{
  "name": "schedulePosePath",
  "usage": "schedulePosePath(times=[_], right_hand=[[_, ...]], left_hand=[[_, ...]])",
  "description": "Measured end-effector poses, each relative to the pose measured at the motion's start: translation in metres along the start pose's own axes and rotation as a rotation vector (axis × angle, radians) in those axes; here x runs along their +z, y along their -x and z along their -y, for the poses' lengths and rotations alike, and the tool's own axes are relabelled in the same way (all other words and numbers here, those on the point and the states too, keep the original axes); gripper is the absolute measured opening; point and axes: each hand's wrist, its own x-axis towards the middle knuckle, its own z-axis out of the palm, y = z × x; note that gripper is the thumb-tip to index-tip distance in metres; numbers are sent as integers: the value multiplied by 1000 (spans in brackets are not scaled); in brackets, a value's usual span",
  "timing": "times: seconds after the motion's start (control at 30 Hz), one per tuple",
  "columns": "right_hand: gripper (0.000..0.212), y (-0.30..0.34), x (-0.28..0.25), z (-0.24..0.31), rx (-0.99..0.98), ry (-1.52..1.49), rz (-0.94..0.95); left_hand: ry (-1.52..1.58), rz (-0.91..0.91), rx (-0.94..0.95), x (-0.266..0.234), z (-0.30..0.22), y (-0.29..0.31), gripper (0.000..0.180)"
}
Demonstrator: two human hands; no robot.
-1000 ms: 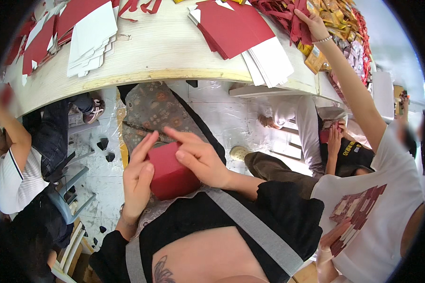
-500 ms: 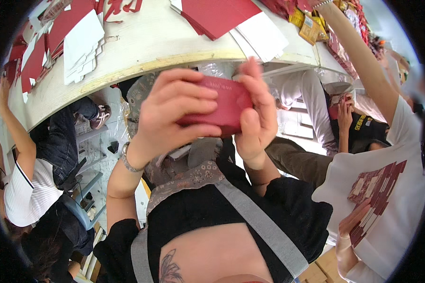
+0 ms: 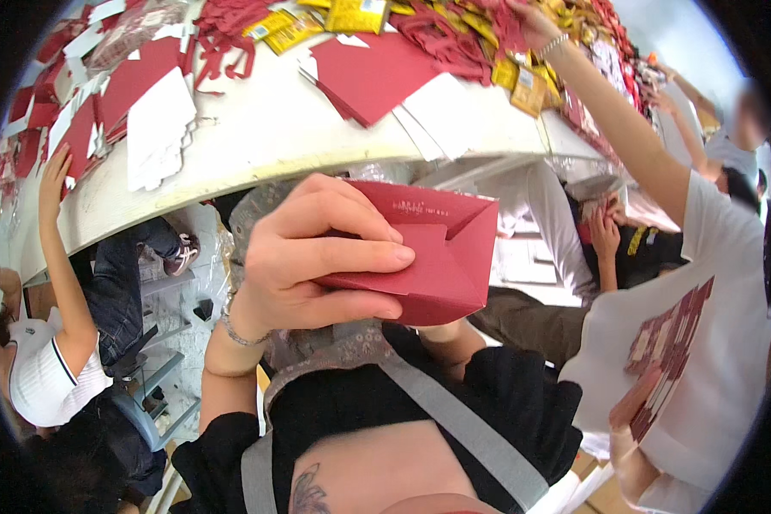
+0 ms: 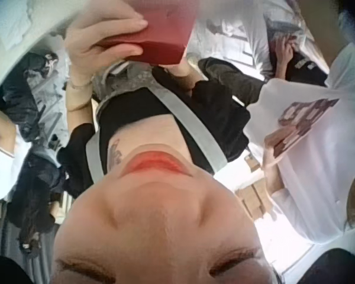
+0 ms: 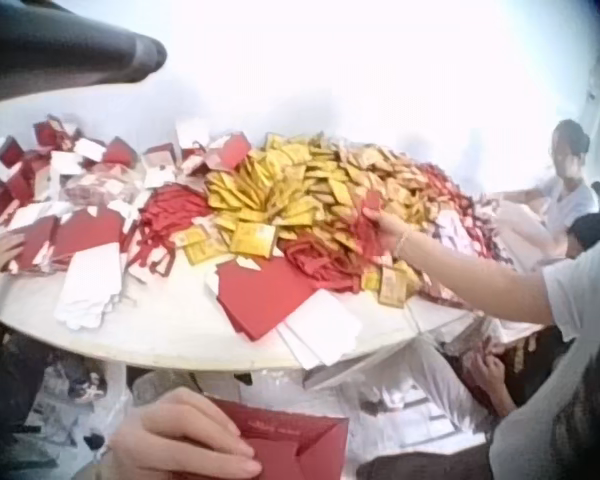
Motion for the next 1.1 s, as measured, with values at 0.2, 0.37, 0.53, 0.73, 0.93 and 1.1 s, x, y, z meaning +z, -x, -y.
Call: schedulePosePath(times=[0.2,0.37,0.53,0.73,0.93,1.1], right_hand=[[38,-45,-163,-83,214,788,145],[40,-50,-179,-110,301,941,264],[42,-49,-149,-72,53,915,-4],[45,31,62,23,383,-638,92],[48,35,110,30,577,-1230,-94],[50,12,108,29,607,-1444,-104]], left_hand=[[-172,129,-3,19,-17,5,39],[-248,187,-27,10,-19,8,38],[-72,5,-92,20,-13,19,57],[-197,211,-198,14,-5,25,89],[-228,103,-278,18,-8,27,92],[-210,70,-416,13,-8,36,110]])
